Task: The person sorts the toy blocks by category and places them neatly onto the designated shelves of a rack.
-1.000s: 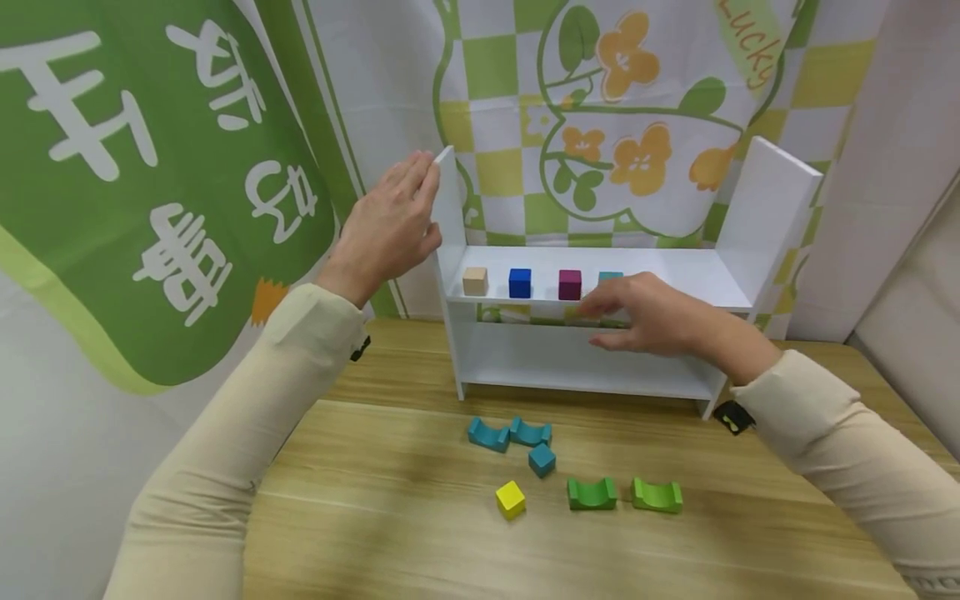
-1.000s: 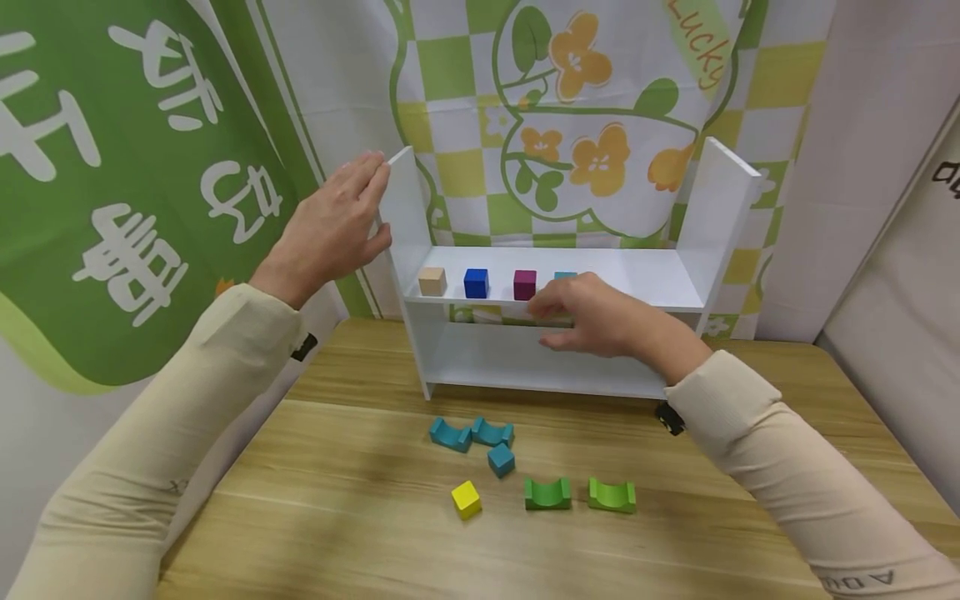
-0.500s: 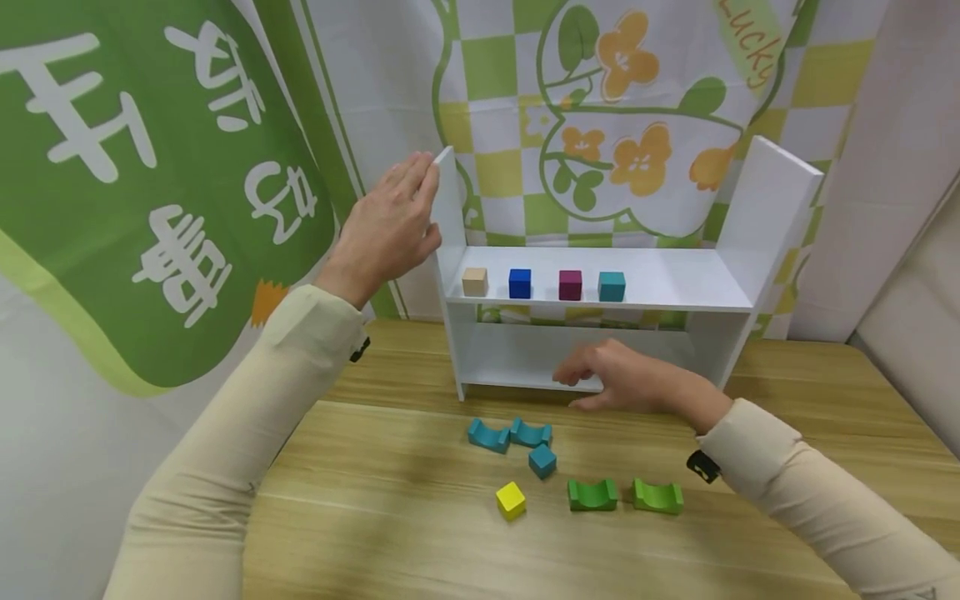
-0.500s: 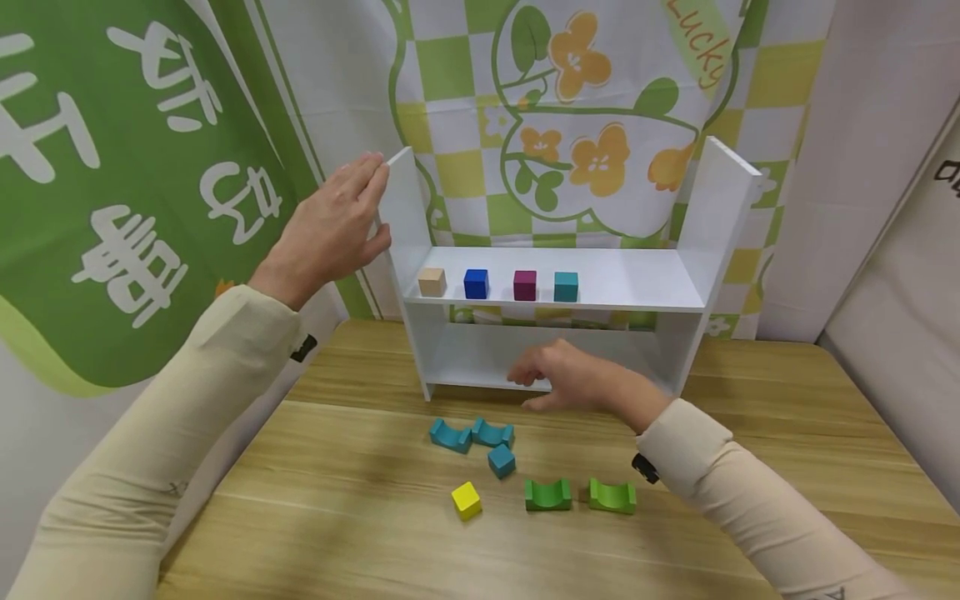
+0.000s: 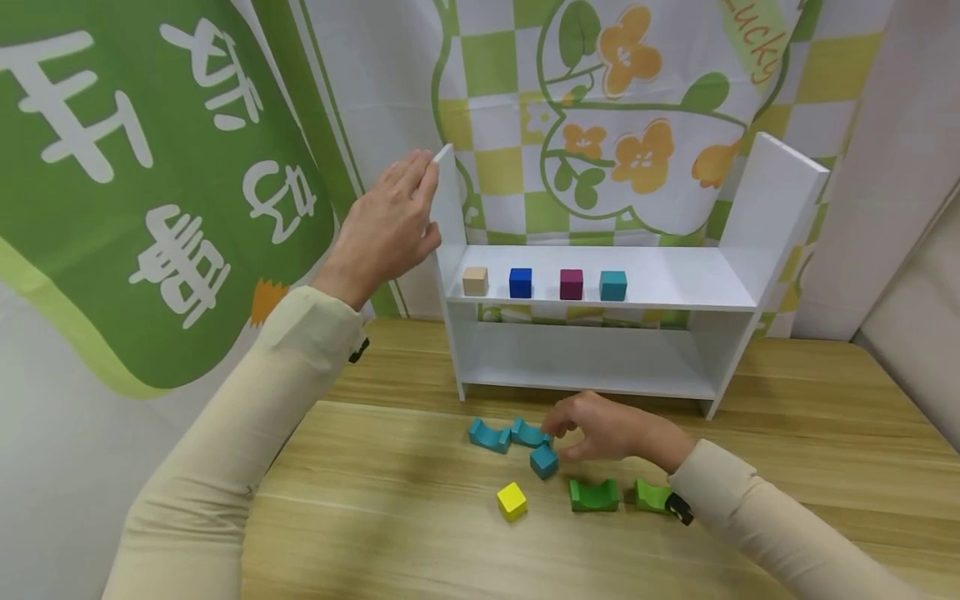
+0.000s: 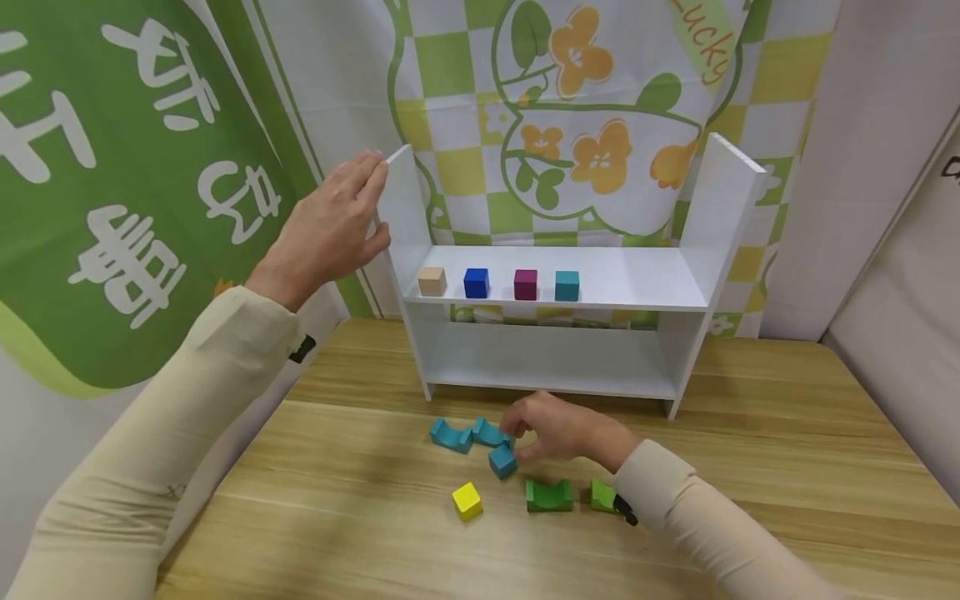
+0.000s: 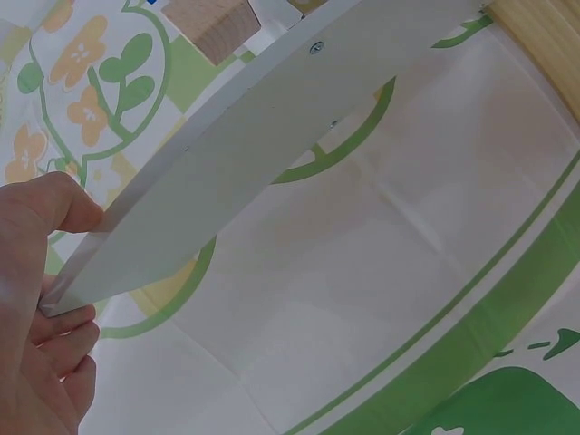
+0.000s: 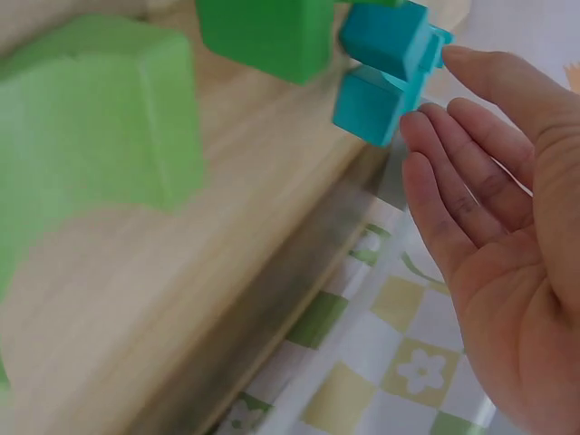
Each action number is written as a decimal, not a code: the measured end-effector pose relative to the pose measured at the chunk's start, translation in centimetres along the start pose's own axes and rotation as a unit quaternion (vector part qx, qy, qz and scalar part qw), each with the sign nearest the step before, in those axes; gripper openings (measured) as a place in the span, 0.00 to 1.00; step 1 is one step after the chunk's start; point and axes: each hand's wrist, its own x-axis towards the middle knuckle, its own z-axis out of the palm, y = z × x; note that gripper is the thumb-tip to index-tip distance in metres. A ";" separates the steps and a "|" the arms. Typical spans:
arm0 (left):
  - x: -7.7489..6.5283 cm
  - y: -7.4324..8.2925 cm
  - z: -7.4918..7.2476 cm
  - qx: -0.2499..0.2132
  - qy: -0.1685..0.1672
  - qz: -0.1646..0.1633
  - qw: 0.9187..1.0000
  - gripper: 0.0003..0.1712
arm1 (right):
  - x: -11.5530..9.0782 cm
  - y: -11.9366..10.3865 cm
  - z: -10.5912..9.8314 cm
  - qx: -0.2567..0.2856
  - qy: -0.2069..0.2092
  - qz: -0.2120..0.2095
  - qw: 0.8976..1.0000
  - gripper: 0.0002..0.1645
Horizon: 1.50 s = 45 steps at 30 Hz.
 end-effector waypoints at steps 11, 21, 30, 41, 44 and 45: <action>0.1 0.1 -0.4 -0.002 0.003 0.000 1.000 0.39 | 0.4 0.6 1.4 0.028 0.001 0.025 0.999 0.19; 0.0 0.0 -0.5 -0.013 0.003 -0.002 1.000 0.39 | 0.9 0.5 1.8 0.011 -0.008 0.025 1.000 0.19; -0.1 -0.1 -0.3 -0.020 -0.006 -0.007 1.000 0.39 | 1.3 -0.3 1.9 -0.036 -0.025 0.013 0.999 0.14; -0.1 0.0 0.0 -0.019 -0.005 -0.006 1.000 0.40 | 1.2 -0.5 2.5 -0.056 -0.045 0.044 0.996 0.17; 0.0 0.0 0.0 -0.019 -0.006 -0.007 1.000 0.40 | 1.1 -0.4 2.7 -0.047 -0.041 0.043 0.997 0.17; 0.0 0.0 0.0 -0.019 -0.004 -0.006 1.000 0.39 | 1.1 -0.4 2.7 -0.043 -0.039 0.040 0.997 0.17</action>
